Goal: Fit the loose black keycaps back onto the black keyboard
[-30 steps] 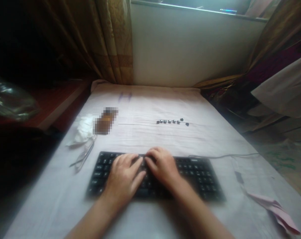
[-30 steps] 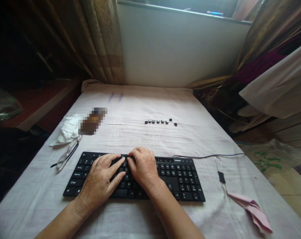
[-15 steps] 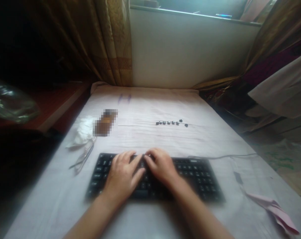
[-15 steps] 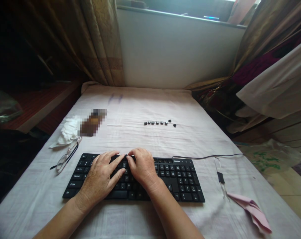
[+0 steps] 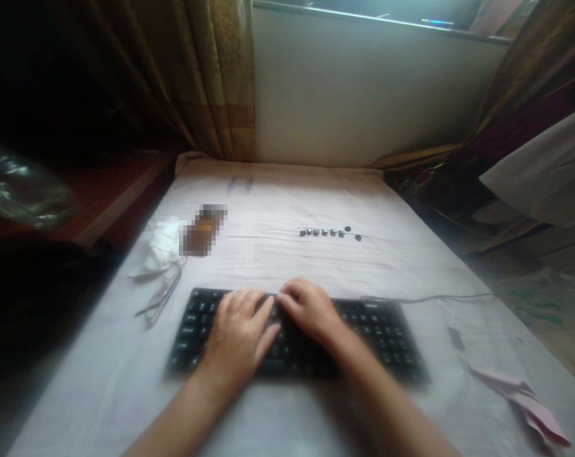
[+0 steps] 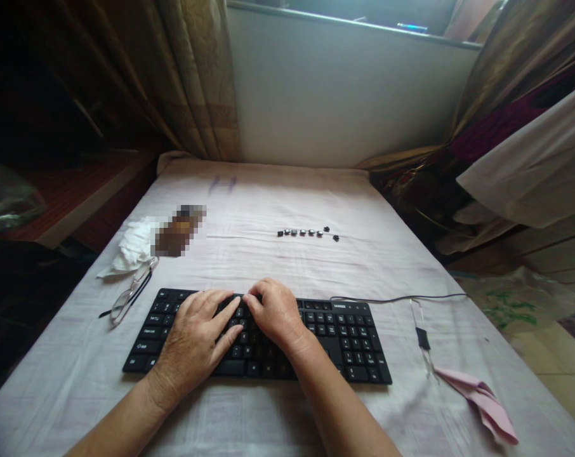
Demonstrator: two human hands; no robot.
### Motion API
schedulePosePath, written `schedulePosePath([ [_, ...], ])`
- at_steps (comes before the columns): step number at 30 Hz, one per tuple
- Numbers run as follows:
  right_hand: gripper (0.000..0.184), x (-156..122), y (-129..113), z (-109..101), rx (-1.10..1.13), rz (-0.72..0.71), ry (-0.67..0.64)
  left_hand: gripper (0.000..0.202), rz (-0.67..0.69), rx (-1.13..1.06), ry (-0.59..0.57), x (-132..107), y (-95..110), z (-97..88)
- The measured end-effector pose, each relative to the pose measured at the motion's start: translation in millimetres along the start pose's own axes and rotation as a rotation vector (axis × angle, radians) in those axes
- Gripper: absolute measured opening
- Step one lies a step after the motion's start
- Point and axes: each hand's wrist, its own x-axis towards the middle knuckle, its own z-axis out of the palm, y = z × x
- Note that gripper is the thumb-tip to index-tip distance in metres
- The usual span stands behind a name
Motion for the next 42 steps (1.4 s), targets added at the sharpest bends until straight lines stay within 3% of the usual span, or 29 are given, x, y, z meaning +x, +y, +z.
schedulePosePath([
  [7, 0.012, -2.6, 1.6, 3.9, -0.004, -0.010, 0.067, 0.035, 0.020, 0.005, -0.002, -1.5, 1.8, 0.1],
  [15, 0.016, -21.4, 11.2, 4.4, -0.083, -0.294, 0.146, 0.036, 0.023, -0.013, -0.026, -3.2, -0.1, 2.4],
  [23, 0.014, -16.0, 10.2, 6.2, -0.153, -0.283, 0.169, 0.034, 0.026, -0.014, -0.007, -2.1, 0.5, 2.1],
  [27, 0.014, -15.2, 8.4, 5.0, -0.093, -0.227, 0.149, 0.034, 0.029, -0.009, -0.013, -2.1, 0.1, 2.4],
  [36, 0.014, -9.5, -0.9, -4.9, 0.098, 0.058, -0.002, 0.033, 0.068, 0.048, 0.014, 0.5, 2.2, -1.3],
  [42, 0.011, -6.4, -6.1, -2.5, 0.129, 0.167, 0.030, 0.032, 0.086, 0.056, 0.023, 0.7, 1.8, -0.6],
])
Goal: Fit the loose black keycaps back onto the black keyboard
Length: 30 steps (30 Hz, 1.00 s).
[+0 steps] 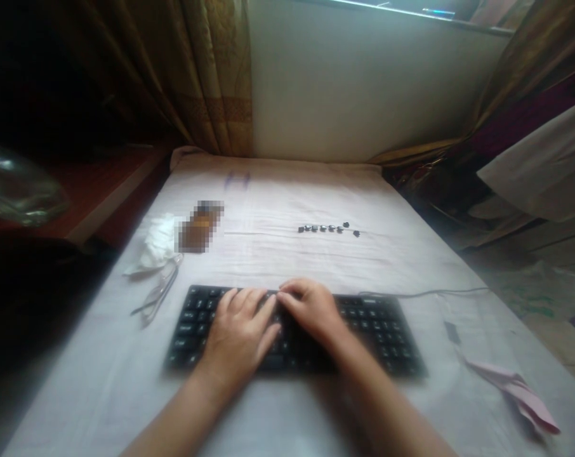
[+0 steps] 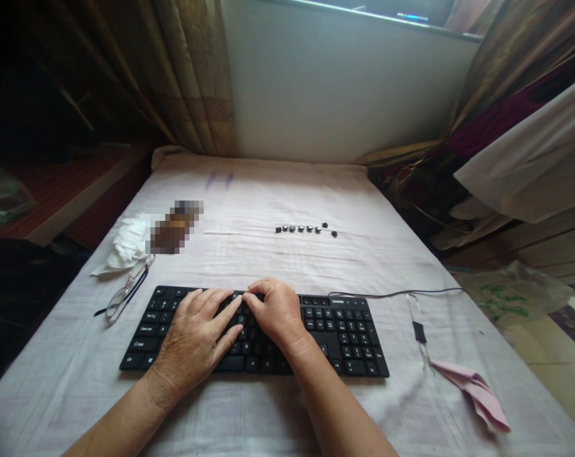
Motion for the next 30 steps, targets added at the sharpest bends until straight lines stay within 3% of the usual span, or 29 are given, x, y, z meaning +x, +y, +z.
schedulePosePath([
  [15, 0.011, 1.7, -7.3, -0.9, -0.161, 0.073, -0.033, 0.031, -0.008, 0.002, -0.027, 0.8, 0.4, 0.0],
  [23, 0.016, 1.7, 3.5, -4.6, 0.003, -0.013, -0.064, 0.031, -0.049, -0.073, 0.028, -2.4, -9.9, -0.2],
  [30, 0.011, 0.5, -0.1, -3.6, -0.053, -0.008, -0.052, 0.028, -0.033, -0.074, 0.018, -3.0, -9.7, -2.0],
])
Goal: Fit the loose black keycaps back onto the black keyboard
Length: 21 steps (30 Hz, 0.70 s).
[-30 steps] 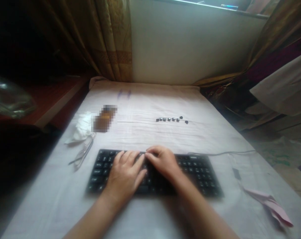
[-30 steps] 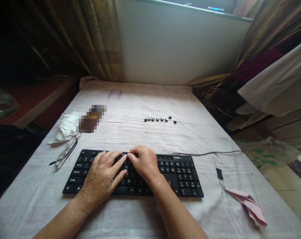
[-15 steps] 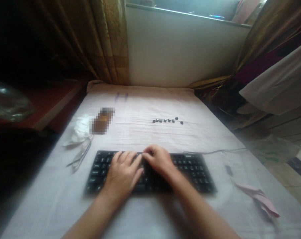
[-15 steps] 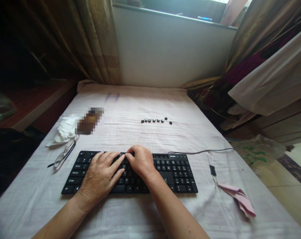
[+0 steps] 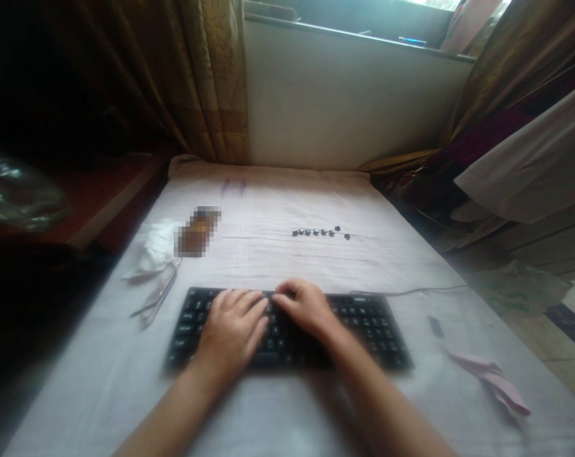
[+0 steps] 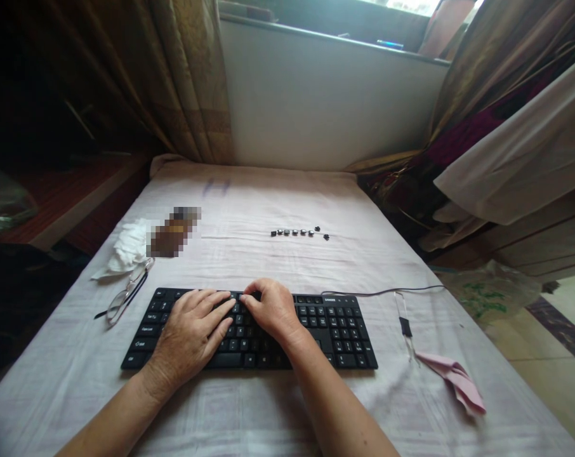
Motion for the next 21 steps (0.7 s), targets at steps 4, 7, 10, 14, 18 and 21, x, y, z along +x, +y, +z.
schedulePosePath([
  [4, 0.010, 2.8, -3.3, 1.7, -0.038, 0.022, -0.005, 0.027, 0.005, -0.017, -0.012, 0.6, 1.4, 0.2],
  [7, 0.009, 4.9, -4.4, 2.0, -0.055, 0.041, -0.016, 0.027, 0.001, -0.021, -0.006, 1.1, 1.5, 0.0],
  [10, 0.008, 4.9, -2.4, 0.5, -0.038, 0.039, -0.029, 0.027, -0.002, -0.037, -0.009, 0.8, 0.5, -0.2],
  [14, 0.012, 1.8, 3.8, -3.9, 0.012, -0.064, -0.040, 0.029, -0.039, -0.055, -0.016, 0.1, -5.7, -0.2],
  [18, 0.015, -1.3, 3.9, -4.9, -0.043, -0.212, -0.060, 0.033, -0.058, 0.005, -0.021, 0.2, -13.7, 0.2],
  [21, 0.013, -1.9, -0.2, -2.3, -0.154, -0.272, -0.036, 0.034, -0.050, 0.031, -0.060, -0.4, -14.6, 1.9],
])
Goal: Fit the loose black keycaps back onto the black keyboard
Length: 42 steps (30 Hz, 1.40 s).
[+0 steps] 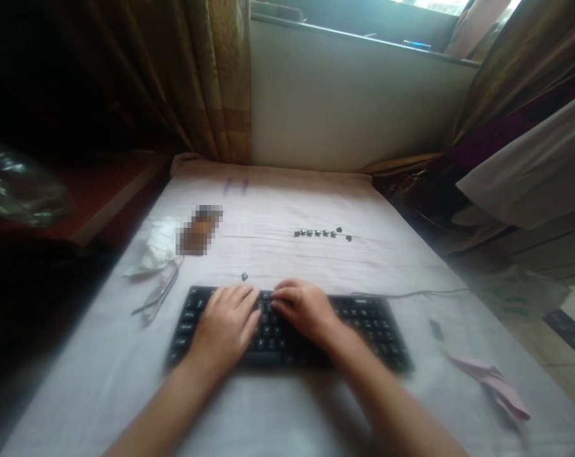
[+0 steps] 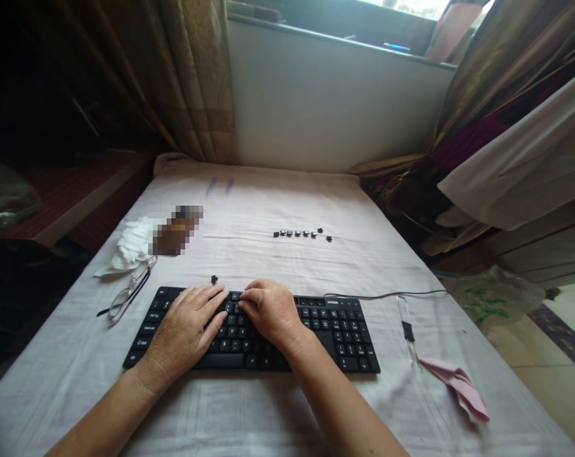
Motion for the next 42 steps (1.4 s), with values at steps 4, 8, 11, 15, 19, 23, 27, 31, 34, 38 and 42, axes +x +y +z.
schedulePosePath([
  [4, 0.012, 3.6, -0.8, -2.2, -0.010, -0.009, 0.006, 0.034, 0.027, 0.008, 0.003, -1.9, 1.1, 0.8],
  [8, 0.014, 5.8, 7.3, -13.1, 0.045, 0.036, 0.026, 0.033, -0.033, -0.046, -0.006, 2.4, -16.0, -12.4],
  [11, 0.016, 4.1, 13.8, -19.9, 0.093, 0.042, 0.052, 0.033, -0.212, -0.034, -0.142, 17.1, -40.7, -30.4],
  [15, 0.016, -0.4, 15.7, -24.2, 0.149, 0.027, 0.078, 0.029, -0.321, -0.062, -0.480, 46.9, -66.6, -41.9],
  [19, 0.016, -1.8, 13.8, -31.0, 0.185, 0.025, 0.088, 0.022, -0.336, -0.086, -0.628, 72.7, -75.9, -35.1],
  [23, 0.016, 2.4, 16.5, -41.1, 0.207, 0.026, 0.125, 0.017, -0.328, -0.062, -0.732, 90.8, -72.5, -31.9],
  [27, 0.017, 8.1, 21.2, -46.1, 0.253, 0.026, 0.190, 0.010, -0.295, -0.034, -0.805, 101.3, -63.0, -32.8],
  [31, 0.017, 9.3, 25.1, -46.9, 0.268, -0.010, 0.191, 0.009, -0.267, -0.038, -0.825, 102.1, -62.7, -29.7],
  [34, 0.017, 8.7, 27.3, -47.6, 0.268, -0.006, 0.188, 0.011, -0.260, -0.070, -0.794, 100.1, -69.0, -30.5],
  [38, 0.017, 9.3, 23.3, -44.6, 0.269, 0.047, 0.171, 0.018, -0.268, -0.126, -0.668, 93.3, -61.7, -40.3],
  [42, 0.019, 9.8, 8.2, -34.6, 0.351, 0.111, 0.095, 0.022, -0.308, -0.272, -0.411, 70.4, -24.7, -40.1],
])
